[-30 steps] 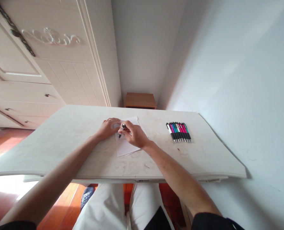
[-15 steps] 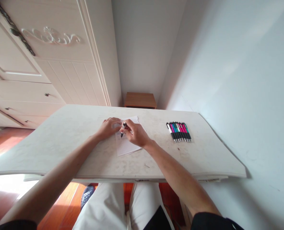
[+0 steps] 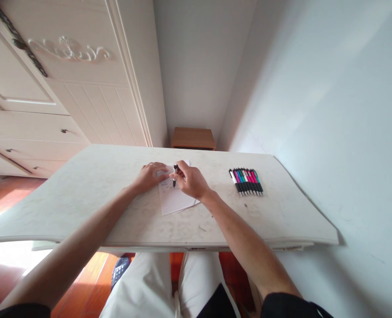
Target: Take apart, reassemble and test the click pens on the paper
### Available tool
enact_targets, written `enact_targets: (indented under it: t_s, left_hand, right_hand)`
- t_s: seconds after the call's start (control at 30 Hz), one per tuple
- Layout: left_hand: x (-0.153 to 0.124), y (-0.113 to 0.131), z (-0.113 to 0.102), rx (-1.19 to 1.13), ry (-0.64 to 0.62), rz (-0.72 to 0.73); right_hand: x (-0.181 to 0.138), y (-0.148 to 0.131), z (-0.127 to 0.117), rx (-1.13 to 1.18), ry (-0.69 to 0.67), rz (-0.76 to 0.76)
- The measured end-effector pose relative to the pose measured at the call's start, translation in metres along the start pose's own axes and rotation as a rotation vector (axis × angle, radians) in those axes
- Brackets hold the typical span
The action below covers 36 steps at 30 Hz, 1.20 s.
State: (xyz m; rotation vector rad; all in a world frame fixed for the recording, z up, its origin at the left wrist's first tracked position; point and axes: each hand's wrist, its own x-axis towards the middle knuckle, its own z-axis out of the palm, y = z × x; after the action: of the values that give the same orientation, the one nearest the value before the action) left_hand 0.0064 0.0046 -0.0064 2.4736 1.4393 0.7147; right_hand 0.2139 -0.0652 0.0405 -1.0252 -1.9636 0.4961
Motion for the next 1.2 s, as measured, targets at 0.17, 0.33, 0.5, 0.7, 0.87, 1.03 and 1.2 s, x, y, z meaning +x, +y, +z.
enact_targets:
  t_s: [0.17, 0.33, 0.5, 0.7, 0.87, 1.03, 1.2]
  left_hand:
    - [0.0, 0.001, -0.001, -0.001, -0.014, -0.001]
    - [0.0, 0.002, -0.002, -0.014, -0.016, 0.0]
    - [0.0, 0.001, -0.001, -0.016, -0.012, 0.002]
    - [0.001, -0.001, 0.0, -0.011, -0.019, 0.01]
    - [0.001, -0.003, 0.001, -0.019, -0.014, 0.013]
    - [0.0, -0.001, 0.0, -0.021, -0.019, 0.001]
    - [0.0, 0.001, -0.002, -0.007, -0.028, -0.005]
  right_hand:
    - [0.002, 0.002, -0.006, -0.074, 0.017, 0.005]
    - [0.003, 0.005, -0.012, -0.152, 0.023, 0.034]
    - [0.003, 0.009, -0.017, -0.225, 0.032, 0.057]
    - [0.004, 0.008, -0.021, -0.343, 0.044, 0.092]
    - [0.005, 0.008, -0.026, -0.432, 0.051, 0.127]
    - [0.006, 0.008, -0.03, -0.51, 0.064, 0.154]
    - [0.006, 0.01, -0.032, -0.535, 0.07, 0.177]
